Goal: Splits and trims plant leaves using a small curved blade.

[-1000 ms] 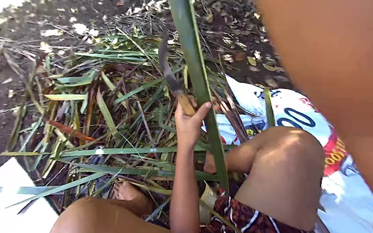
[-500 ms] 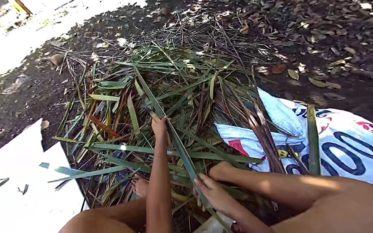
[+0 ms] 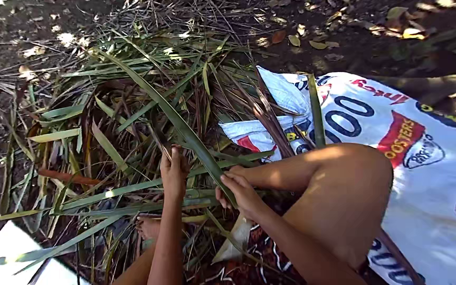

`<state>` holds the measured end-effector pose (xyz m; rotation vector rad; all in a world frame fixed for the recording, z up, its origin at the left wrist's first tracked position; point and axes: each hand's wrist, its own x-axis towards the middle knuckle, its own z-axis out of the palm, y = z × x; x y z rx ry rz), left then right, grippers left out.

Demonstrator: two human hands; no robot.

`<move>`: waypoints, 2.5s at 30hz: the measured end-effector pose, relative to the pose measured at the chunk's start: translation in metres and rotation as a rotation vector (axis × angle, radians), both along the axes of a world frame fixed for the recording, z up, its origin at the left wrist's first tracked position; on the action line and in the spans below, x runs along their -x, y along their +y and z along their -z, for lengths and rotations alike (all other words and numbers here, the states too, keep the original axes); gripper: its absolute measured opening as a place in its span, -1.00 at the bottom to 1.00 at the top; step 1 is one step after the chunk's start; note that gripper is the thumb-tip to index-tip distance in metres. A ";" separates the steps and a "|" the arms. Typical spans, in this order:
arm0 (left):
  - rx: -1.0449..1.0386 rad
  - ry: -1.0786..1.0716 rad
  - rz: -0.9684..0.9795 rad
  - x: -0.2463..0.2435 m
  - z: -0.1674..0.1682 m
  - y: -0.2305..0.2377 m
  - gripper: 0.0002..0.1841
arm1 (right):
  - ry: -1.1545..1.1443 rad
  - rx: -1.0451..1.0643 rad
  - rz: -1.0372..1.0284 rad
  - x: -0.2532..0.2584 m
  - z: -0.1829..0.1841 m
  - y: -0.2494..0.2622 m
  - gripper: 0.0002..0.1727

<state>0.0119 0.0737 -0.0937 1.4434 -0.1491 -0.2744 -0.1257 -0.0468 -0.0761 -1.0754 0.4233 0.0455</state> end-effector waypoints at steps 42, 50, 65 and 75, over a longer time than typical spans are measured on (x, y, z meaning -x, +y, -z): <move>-0.214 -0.652 0.131 0.048 -0.036 -0.013 -0.81 | -0.763 0.181 0.047 -0.039 -0.031 -0.071 -0.82; -0.270 -0.972 0.143 -0.004 -0.039 0.028 -0.87 | -0.496 1.051 -0.321 0.026 -0.077 -0.035 -0.65; -0.523 -0.725 -0.045 0.050 -0.022 -0.027 -0.29 | -0.182 1.663 -0.096 -0.050 -0.075 -0.031 -0.76; -0.500 -0.817 0.150 0.040 -0.030 -0.019 -0.40 | -0.198 1.777 -0.073 -0.044 -0.081 -0.030 -0.81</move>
